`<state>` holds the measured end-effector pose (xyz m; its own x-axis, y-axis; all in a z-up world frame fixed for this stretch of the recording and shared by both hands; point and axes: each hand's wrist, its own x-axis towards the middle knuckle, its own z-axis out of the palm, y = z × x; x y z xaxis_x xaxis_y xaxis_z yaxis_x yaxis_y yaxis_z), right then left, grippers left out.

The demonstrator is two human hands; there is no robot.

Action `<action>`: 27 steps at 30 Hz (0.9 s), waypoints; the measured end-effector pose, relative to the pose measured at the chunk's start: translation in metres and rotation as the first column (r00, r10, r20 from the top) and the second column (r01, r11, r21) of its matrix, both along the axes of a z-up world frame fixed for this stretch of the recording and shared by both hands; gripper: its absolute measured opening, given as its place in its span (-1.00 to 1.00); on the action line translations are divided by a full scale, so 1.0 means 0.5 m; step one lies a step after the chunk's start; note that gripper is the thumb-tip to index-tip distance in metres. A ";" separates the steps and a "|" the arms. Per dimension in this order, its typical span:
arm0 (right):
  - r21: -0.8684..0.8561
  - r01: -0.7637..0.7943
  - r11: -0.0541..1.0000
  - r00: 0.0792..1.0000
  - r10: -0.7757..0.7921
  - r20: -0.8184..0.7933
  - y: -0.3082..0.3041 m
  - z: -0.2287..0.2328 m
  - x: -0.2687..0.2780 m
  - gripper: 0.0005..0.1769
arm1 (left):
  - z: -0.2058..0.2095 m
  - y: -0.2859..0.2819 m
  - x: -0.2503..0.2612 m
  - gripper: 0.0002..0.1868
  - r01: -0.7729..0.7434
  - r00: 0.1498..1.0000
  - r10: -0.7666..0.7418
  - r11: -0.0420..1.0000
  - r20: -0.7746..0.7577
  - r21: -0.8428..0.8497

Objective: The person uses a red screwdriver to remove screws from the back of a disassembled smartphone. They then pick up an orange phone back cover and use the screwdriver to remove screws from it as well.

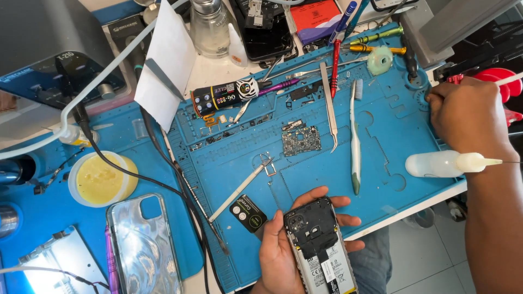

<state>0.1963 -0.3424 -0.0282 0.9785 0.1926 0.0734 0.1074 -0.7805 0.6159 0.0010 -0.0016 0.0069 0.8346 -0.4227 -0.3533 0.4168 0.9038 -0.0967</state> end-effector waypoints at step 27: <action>0.843 -0.152 0.516 0.973 -0.070 0.219 0.057 0.041 -0.067 -0.77 | 0.018 -0.009 0.001 -0.18 -0.032 0.999 0.034 0.997 -0.024 0.071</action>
<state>0.1626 -0.3138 -0.0079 0.9104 -0.0321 0.4125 0.1174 -0.9360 -0.3318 0.0015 -0.0064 0.0159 0.8383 -0.3680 -0.4023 0.3847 0.9221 -0.0418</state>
